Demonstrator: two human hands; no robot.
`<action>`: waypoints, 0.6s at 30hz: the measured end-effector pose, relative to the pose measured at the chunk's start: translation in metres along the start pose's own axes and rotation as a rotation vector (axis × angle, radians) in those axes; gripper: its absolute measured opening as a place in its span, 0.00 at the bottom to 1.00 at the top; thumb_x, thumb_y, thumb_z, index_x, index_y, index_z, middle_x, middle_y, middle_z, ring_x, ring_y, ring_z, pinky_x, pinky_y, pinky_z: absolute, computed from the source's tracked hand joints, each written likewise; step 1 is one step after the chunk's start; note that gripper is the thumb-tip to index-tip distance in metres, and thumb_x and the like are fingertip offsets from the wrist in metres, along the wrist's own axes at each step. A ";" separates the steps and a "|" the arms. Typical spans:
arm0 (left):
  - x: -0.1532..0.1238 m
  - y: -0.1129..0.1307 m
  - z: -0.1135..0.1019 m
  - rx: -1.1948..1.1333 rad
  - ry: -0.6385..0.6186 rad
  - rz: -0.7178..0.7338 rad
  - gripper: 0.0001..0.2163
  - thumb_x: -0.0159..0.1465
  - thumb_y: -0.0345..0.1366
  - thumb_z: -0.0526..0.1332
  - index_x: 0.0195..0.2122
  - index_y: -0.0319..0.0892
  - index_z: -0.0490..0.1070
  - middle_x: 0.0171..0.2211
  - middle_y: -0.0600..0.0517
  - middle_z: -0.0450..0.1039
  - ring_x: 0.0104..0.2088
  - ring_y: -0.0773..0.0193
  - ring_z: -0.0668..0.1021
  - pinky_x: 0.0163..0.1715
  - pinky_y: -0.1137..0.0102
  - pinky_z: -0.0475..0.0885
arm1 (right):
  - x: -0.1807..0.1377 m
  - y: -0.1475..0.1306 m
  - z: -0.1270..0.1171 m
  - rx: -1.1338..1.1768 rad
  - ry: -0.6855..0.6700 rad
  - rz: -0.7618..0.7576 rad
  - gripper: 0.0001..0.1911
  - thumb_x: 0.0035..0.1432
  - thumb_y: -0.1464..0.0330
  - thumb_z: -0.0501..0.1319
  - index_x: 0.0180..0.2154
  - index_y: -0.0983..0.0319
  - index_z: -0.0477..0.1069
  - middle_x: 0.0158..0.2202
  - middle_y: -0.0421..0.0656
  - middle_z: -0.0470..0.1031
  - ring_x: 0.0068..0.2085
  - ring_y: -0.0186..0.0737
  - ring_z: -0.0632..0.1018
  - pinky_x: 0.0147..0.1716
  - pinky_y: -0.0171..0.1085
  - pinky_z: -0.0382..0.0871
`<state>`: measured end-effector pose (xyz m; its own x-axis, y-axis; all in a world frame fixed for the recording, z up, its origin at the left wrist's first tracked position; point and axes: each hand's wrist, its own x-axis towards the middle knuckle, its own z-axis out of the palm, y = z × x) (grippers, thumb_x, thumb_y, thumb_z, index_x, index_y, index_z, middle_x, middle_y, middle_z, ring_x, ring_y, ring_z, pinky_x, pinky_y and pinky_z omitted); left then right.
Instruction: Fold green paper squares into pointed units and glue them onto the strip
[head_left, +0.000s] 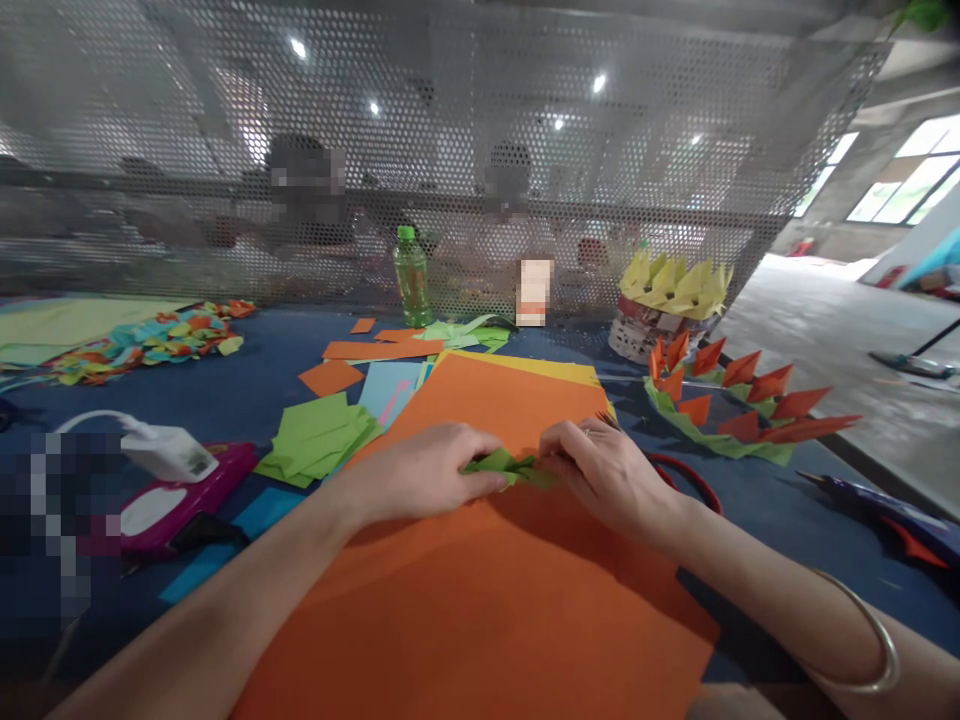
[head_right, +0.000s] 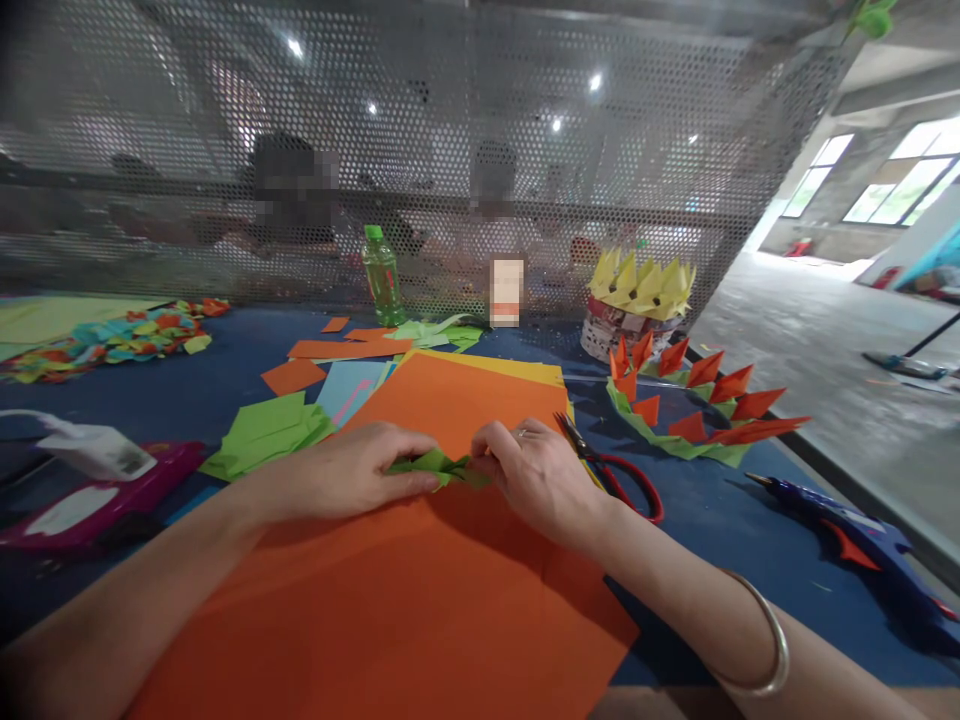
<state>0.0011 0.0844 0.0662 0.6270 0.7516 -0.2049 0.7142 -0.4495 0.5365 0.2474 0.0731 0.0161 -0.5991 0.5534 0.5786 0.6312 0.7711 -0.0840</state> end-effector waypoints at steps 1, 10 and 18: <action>0.000 0.000 0.000 -0.010 -0.003 -0.001 0.16 0.70 0.50 0.57 0.32 0.44 0.68 0.25 0.56 0.67 0.25 0.65 0.68 0.23 0.69 0.54 | 0.000 -0.001 0.000 0.001 -0.002 0.003 0.08 0.74 0.70 0.51 0.39 0.59 0.64 0.28 0.41 0.77 0.26 0.35 0.73 0.33 0.35 0.63; -0.001 0.000 0.002 -0.087 -0.014 -0.010 0.16 0.70 0.49 0.58 0.32 0.43 0.69 0.27 0.55 0.74 0.26 0.65 0.73 0.24 0.70 0.59 | -0.001 -0.004 -0.002 0.002 -0.013 0.027 0.08 0.74 0.69 0.51 0.42 0.61 0.67 0.31 0.44 0.79 0.28 0.37 0.76 0.34 0.35 0.66; -0.001 0.002 0.001 -0.131 -0.019 -0.006 0.16 0.69 0.49 0.59 0.32 0.43 0.69 0.28 0.55 0.73 0.27 0.65 0.72 0.24 0.71 0.60 | 0.000 -0.007 -0.001 0.001 -0.022 0.071 0.07 0.73 0.71 0.51 0.40 0.61 0.66 0.29 0.43 0.78 0.30 0.39 0.76 0.33 0.35 0.66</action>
<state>0.0023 0.0824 0.0667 0.6295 0.7443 -0.2229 0.6717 -0.3772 0.6376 0.2438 0.0672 0.0177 -0.5639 0.6132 0.5532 0.6719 0.7301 -0.1243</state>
